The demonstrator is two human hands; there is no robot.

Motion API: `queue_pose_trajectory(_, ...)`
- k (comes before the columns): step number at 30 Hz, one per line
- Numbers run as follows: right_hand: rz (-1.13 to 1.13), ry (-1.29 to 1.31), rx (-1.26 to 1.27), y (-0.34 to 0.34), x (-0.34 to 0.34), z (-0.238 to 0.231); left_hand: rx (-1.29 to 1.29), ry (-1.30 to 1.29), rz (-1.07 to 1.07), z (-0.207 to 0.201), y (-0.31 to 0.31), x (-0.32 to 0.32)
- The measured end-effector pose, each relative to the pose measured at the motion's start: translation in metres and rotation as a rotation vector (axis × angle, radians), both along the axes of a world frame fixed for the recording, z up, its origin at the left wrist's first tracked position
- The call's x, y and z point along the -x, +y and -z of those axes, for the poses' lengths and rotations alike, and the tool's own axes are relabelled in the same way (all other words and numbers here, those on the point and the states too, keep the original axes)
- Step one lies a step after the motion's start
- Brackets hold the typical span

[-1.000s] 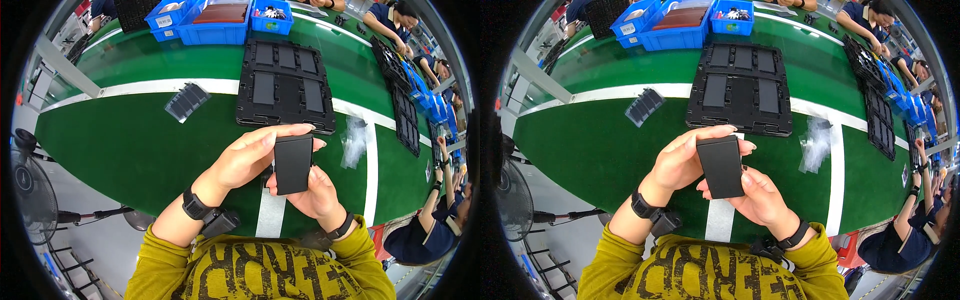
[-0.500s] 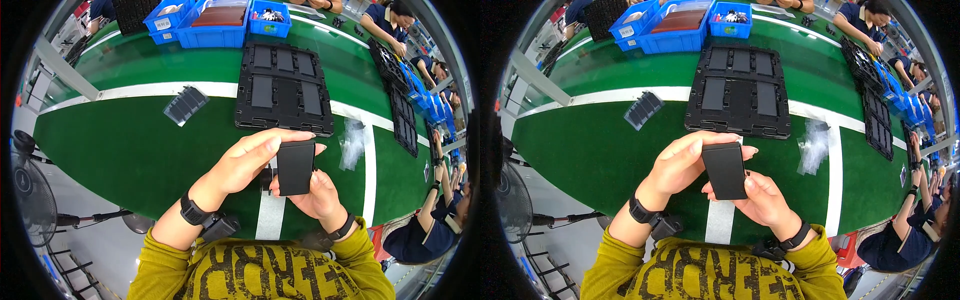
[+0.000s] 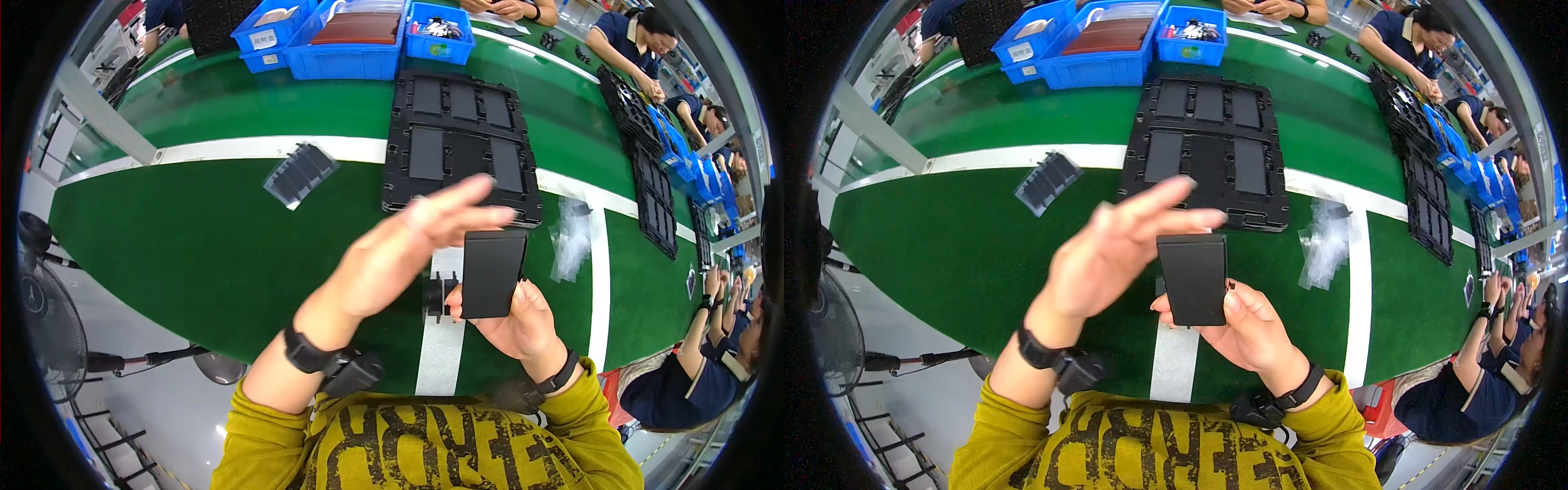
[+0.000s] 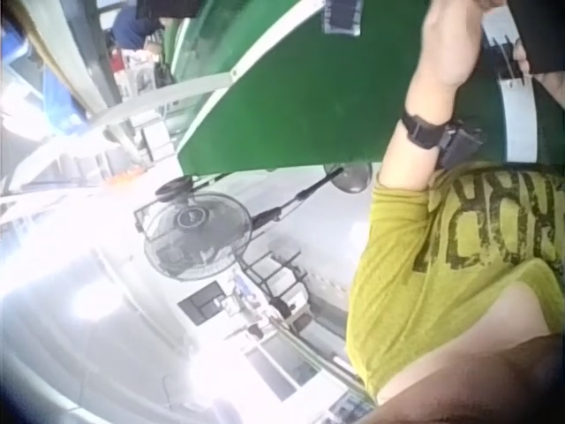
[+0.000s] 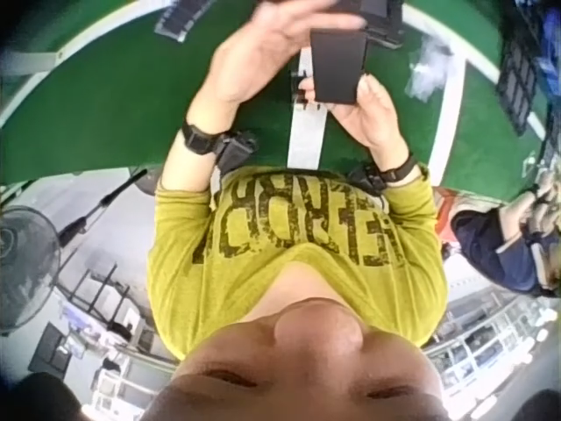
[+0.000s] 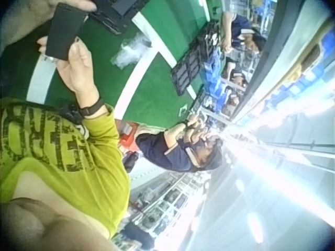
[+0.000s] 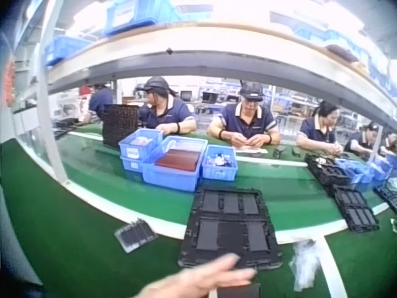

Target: Assembling small black plastic housing components by manually snapping parts together on a production line.

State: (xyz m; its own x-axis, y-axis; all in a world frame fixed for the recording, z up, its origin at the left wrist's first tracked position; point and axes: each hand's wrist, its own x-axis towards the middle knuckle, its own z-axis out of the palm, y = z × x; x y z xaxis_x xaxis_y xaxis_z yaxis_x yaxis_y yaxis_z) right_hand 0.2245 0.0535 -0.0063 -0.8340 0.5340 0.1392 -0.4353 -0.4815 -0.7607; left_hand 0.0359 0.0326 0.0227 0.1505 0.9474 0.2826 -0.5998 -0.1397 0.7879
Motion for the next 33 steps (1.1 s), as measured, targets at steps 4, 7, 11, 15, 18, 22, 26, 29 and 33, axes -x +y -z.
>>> queue_pose_trajectory(4,0.039,0.057,0.091,0.008,-0.010,0.004,0.070,0.509,-0.166,-0.005,-0.012,0.031)
queue_pose_trajectory(7,0.058,0.051,0.120,0.010,-0.015,0.008,0.080,0.920,-0.151,0.002,-0.021,0.034)
queue_pose_trajectory(11,0.180,-0.165,-0.030,0.013,-0.023,0.005,-0.128,1.398,-0.179,0.021,-0.035,0.016)
queue_pose_trajectory(15,0.319,-0.731,-1.132,0.030,-0.042,-0.011,-0.201,1.592,-0.186,0.029,-0.039,0.008)
queue_pose_trajectory(18,0.272,-0.863,-1.449,0.029,-0.047,-0.011,-0.226,1.664,-0.178,0.032,-0.036,0.013)
queue_pose_trajectory(22,0.210,-0.880,-1.549,0.026,-0.045,-0.011,-0.207,1.687,-0.132,0.031,-0.034,0.019)
queue_pose_trajectory(26,0.194,-0.838,-1.603,0.030,-0.040,-0.004,-0.185,1.701,-0.096,0.029,-0.031,0.023)
queue_pose_trajectory(29,0.184,-0.825,-1.618,0.031,-0.038,-0.001,-0.180,1.692,-0.101,0.031,-0.031,0.025)
queue_pose_trajectory(33,0.210,-0.824,-1.618,0.030,-0.040,0.004,-0.175,1.702,-0.081,0.030,-0.030,0.024)
